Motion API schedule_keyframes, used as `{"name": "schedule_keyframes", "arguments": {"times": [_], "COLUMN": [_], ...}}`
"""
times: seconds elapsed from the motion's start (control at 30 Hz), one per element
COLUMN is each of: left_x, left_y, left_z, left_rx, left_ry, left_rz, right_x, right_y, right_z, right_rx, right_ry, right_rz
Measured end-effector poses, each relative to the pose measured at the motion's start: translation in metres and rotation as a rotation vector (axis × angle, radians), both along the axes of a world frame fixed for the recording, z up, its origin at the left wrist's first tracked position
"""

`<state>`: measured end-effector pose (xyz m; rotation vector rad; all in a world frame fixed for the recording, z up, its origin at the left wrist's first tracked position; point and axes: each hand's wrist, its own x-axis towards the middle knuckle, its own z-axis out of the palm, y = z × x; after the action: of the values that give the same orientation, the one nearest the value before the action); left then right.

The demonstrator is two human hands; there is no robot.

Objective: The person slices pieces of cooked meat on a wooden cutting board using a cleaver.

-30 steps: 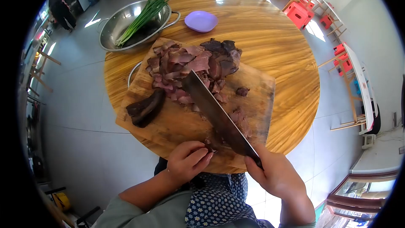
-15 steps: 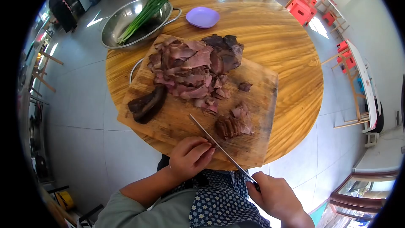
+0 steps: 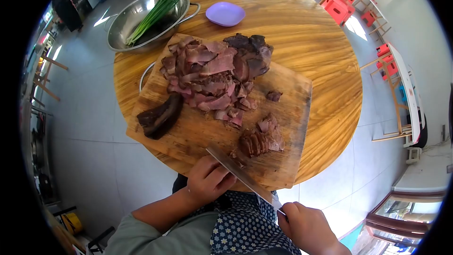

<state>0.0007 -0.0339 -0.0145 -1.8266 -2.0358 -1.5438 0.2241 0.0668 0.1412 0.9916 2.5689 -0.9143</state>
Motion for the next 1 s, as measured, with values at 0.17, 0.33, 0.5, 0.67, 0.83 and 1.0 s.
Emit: {"name": "schedule_keyframes", "arguments": {"times": [0.17,0.33,0.5,0.67,0.83,1.0], "left_x": [-0.003,-0.004,-0.004,-0.003,-0.004,-0.004], "left_y": [0.004,0.004,0.003,0.002,0.003,0.003], "left_z": [-0.001,-0.002,0.003,0.003,0.007,0.003], "left_rx": [0.003,-0.007,-0.032,-0.054,-0.042,-0.041], "left_ry": [0.018,0.027,-0.012,-0.032,-0.012,-0.032], "left_rz": [-0.020,-0.026,-0.010,-0.004,0.013,0.013], "right_x": [0.011,0.005,-0.006,-0.018,-0.029,-0.056], "right_y": [-0.001,0.010,0.018,0.019,0.021,0.037], "right_z": [0.004,0.005,0.004,0.000,-0.006,-0.006], "right_rx": [0.065,-0.013,-0.052,-0.062,-0.033,-0.019], "right_ry": [-0.108,-0.100,-0.083,-0.131,-0.127,-0.192], "right_rz": [0.039,0.050,0.069,0.080,0.110,0.217]}}
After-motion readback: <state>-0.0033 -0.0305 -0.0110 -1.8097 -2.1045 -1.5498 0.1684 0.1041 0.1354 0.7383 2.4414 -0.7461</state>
